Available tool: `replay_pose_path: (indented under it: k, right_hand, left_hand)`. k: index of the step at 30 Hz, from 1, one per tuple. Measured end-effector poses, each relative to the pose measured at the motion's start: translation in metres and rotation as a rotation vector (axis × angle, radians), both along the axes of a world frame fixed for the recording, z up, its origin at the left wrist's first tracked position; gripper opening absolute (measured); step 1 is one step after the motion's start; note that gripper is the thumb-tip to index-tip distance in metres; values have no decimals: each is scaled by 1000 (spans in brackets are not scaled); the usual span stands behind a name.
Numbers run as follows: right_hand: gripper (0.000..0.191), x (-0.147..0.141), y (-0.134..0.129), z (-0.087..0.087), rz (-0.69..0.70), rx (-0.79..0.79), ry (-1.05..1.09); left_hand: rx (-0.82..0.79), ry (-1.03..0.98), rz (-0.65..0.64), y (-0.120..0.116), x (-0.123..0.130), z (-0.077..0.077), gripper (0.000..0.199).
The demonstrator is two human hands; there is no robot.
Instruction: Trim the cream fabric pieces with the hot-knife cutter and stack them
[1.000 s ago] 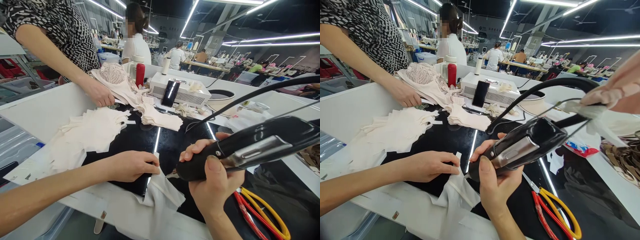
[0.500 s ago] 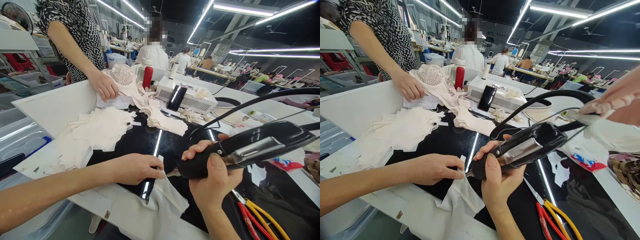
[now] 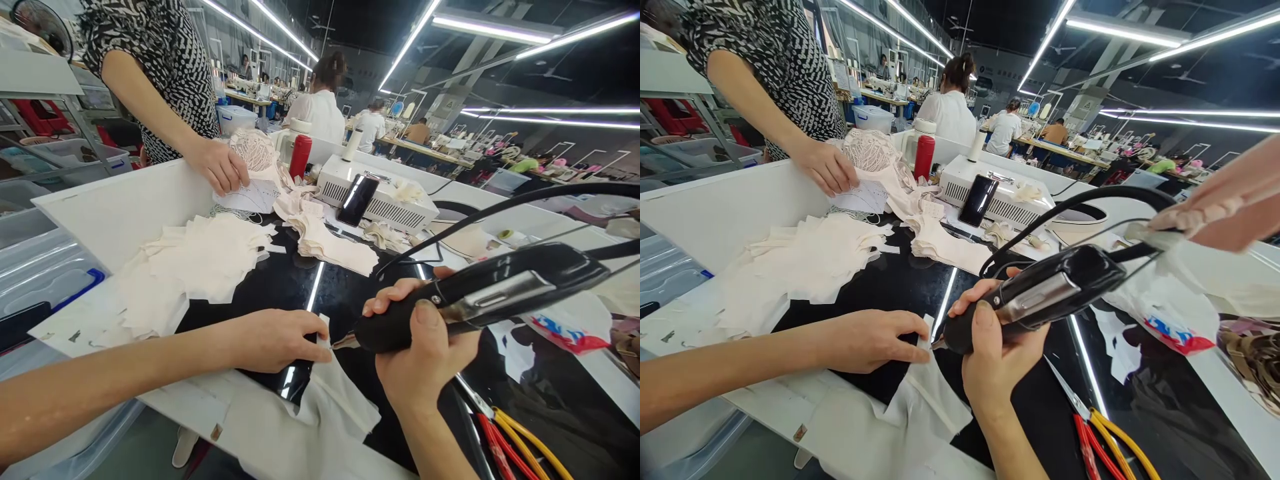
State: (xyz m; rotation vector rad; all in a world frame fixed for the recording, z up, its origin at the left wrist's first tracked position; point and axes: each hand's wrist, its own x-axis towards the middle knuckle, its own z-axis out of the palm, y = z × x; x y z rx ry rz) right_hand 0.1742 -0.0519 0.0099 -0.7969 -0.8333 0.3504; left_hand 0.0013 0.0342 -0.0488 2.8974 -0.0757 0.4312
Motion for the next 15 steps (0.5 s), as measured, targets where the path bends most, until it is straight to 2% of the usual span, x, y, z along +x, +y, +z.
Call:
replay_pose_path:
  k: [10, 15]
  right_hand:
    - [41, -1, 3, 0, -20, -21, 51]
    - [44, -4, 7, 0, -34, -101, 91]
  left_hand:
    - [-31, 21, -1, 1, 0, -2, 45]
    - [-28, 30, 7, -1, 2, -3, 42]
